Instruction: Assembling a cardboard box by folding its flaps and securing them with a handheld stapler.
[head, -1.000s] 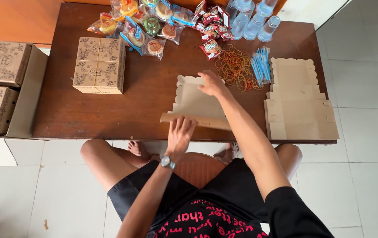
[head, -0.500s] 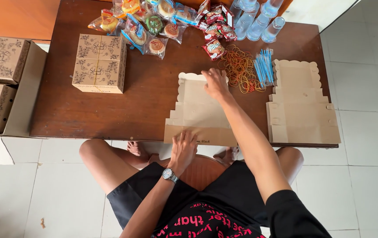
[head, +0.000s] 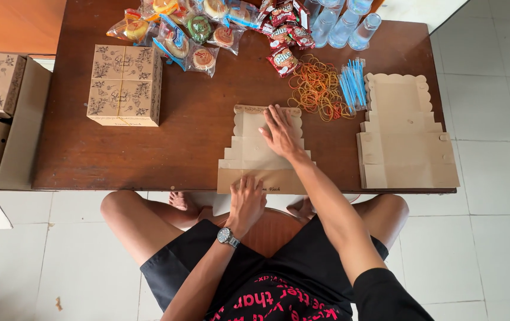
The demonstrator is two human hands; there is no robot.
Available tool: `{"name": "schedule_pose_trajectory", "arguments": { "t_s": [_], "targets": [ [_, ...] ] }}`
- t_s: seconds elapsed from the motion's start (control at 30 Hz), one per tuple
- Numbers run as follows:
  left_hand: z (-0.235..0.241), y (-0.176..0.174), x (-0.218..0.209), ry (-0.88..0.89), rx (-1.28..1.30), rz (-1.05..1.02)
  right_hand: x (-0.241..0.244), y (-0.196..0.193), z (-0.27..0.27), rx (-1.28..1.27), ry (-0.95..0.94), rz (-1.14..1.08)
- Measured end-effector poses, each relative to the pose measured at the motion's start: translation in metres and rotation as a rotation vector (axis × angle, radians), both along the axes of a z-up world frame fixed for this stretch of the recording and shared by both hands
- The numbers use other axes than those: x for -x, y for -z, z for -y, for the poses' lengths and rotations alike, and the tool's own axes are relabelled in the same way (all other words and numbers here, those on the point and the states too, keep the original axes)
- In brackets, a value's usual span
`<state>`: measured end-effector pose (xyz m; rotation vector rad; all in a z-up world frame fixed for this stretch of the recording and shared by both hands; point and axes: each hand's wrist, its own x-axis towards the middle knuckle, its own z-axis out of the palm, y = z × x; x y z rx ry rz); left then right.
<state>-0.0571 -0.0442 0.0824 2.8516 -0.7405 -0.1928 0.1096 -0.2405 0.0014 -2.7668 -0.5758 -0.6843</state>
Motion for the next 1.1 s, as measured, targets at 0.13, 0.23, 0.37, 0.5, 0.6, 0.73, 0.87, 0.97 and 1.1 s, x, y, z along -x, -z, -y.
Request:
{"name": "schedule_pose_trajectory", "arguments": {
  "t_s": [0.13,0.23,0.37,0.5,0.6,0.73,0.87,0.97,1.1],
  "targets": [
    [0.020,0.018,-0.026,-0.075,0.026,-0.075,0.004,0.011,0.005,-0.037,-0.002,0.035],
    [0.041,0.012,-0.078,-0.111,0.136,0.121,-0.008,0.029,0.007,-0.014,0.030,0.120],
    [0.072,0.050,-0.142,-0.113,0.411,0.274,-0.002,0.029,0.007,-0.035,0.009,0.054],
    [0.076,0.073,-0.183,-0.133,0.320,0.135,-0.001,0.017,0.002,-0.028,0.061,0.010],
    [0.071,0.103,-0.193,-0.167,0.296,0.246,-0.006,0.025,0.002,-0.035,0.087,0.020],
    [0.054,0.106,-0.194,-0.162,0.276,0.390,-0.009,0.031,0.003,-0.020,0.085,0.044],
    [0.041,0.106,-0.194,-0.257,0.185,0.294,-0.005,0.024,0.003,-0.048,0.077,0.048],
    [0.031,0.100,-0.191,-0.290,0.131,0.178,-0.003,0.013,0.000,-0.062,0.076,0.037],
    [0.029,0.104,-0.190,-0.264,0.019,0.094,-0.006,0.016,-0.003,-0.064,0.107,0.020]
  ]
}}
